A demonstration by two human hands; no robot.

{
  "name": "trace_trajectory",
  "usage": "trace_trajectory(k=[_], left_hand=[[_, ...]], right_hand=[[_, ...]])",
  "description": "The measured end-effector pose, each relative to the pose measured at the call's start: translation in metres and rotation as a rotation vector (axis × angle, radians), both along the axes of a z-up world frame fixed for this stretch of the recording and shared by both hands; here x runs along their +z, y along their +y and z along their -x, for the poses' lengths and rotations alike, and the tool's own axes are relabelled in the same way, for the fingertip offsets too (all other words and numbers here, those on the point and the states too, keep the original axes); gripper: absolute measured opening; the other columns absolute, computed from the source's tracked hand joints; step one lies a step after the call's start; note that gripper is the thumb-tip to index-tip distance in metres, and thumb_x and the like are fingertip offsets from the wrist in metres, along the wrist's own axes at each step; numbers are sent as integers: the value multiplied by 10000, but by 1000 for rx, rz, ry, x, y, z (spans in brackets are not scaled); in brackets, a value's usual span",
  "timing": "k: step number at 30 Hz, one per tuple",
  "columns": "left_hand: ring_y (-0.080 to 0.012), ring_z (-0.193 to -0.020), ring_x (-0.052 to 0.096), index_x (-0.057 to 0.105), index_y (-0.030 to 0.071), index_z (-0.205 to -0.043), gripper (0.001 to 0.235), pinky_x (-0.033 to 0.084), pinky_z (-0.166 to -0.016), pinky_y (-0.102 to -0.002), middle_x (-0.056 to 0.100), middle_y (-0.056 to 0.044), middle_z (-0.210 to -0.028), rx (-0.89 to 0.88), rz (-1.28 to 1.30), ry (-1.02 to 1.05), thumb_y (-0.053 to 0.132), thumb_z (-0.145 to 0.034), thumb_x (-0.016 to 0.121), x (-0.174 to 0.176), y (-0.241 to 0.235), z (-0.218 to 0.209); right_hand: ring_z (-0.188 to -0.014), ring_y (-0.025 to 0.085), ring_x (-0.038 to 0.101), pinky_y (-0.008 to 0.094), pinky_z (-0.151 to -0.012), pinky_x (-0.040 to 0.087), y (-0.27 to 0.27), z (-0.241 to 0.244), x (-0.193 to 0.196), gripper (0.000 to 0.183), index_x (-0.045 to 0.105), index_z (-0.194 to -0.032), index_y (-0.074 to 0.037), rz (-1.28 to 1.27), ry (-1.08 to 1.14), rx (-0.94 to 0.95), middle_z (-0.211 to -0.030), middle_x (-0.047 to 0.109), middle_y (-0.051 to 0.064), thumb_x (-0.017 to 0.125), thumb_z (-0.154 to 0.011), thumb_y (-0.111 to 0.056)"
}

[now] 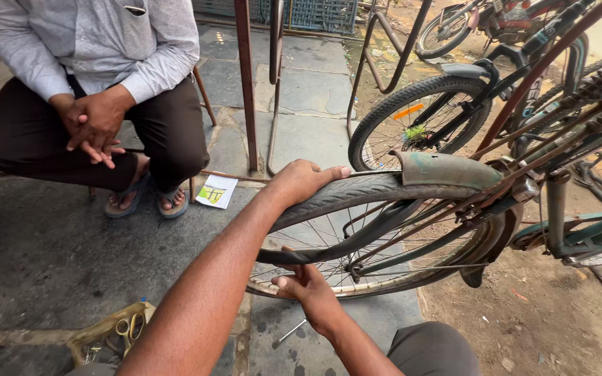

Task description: The person uses a metal tool to pry the tire bead off the rim of a bicycle wheel. They then pull the inner tube out from between the tire and the rim by hand.

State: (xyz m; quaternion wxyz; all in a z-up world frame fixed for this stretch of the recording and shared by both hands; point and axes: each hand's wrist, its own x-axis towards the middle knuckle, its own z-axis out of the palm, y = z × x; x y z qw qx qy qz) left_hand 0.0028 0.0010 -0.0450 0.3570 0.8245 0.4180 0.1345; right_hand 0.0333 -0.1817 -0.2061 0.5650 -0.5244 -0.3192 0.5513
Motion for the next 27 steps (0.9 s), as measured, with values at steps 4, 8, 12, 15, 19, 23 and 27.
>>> trace_trajectory(k=[4,8,12,15,19,23,27], left_hand=[[-273,-741,774,813,33,-824,854,592,-729,-406,773,-175,-755,33,40,-17,851,-725,588,0,-6,2],[-268,-721,776,819,27,-804,856,598,-730,-407,773,-180,-734,3,31,-25,849,-726,593,4,-3,2],[-261,-717,775,821,40,-804,834,594,-734,-403,770,-175,-733,-27,43,-9,844,-727,613,4,0,-3],[-255,-712,774,826,46,-800,827,594,-727,-404,770,-162,-725,-14,68,-11,842,-713,619,5,4,0],[-264,-705,772,820,25,-794,836,595,-724,-405,766,-177,-724,-23,49,-5,835,-728,623,10,15,-5],[-247,-707,765,821,48,-800,809,581,-728,-386,772,-163,-730,-49,41,-17,829,-742,614,4,18,-3],[-246,-692,755,822,44,-790,811,574,-724,-393,767,-166,-724,-24,9,-1,826,-755,610,8,13,-4]], right_hand=[[-748,141,680,317,-694,535,27,32,-2,246,732,-1012,25,-38,-108,-154,-810,727,47,713,-929,-206],[-591,136,600,309,-588,482,8,29,-16,360,699,-750,63,80,-366,-216,-636,679,58,702,-954,-235],[-565,128,575,305,-558,478,-11,22,-41,319,662,-713,28,90,-183,-278,-622,639,52,716,-916,-212],[-542,146,570,315,-538,468,-19,8,-57,250,690,-738,4,174,-118,-358,-613,640,57,708,-891,-194],[-521,177,551,328,-518,462,-80,-59,-68,260,661,-720,39,305,-56,-533,-596,610,93,693,-891,-154],[-539,162,562,329,-532,452,-146,-86,-56,305,668,-692,56,359,-236,-546,-598,632,89,714,-883,-177],[-533,151,547,346,-516,457,-138,-55,-21,319,696,-729,19,280,-615,-305,-559,609,75,731,-872,-264]])
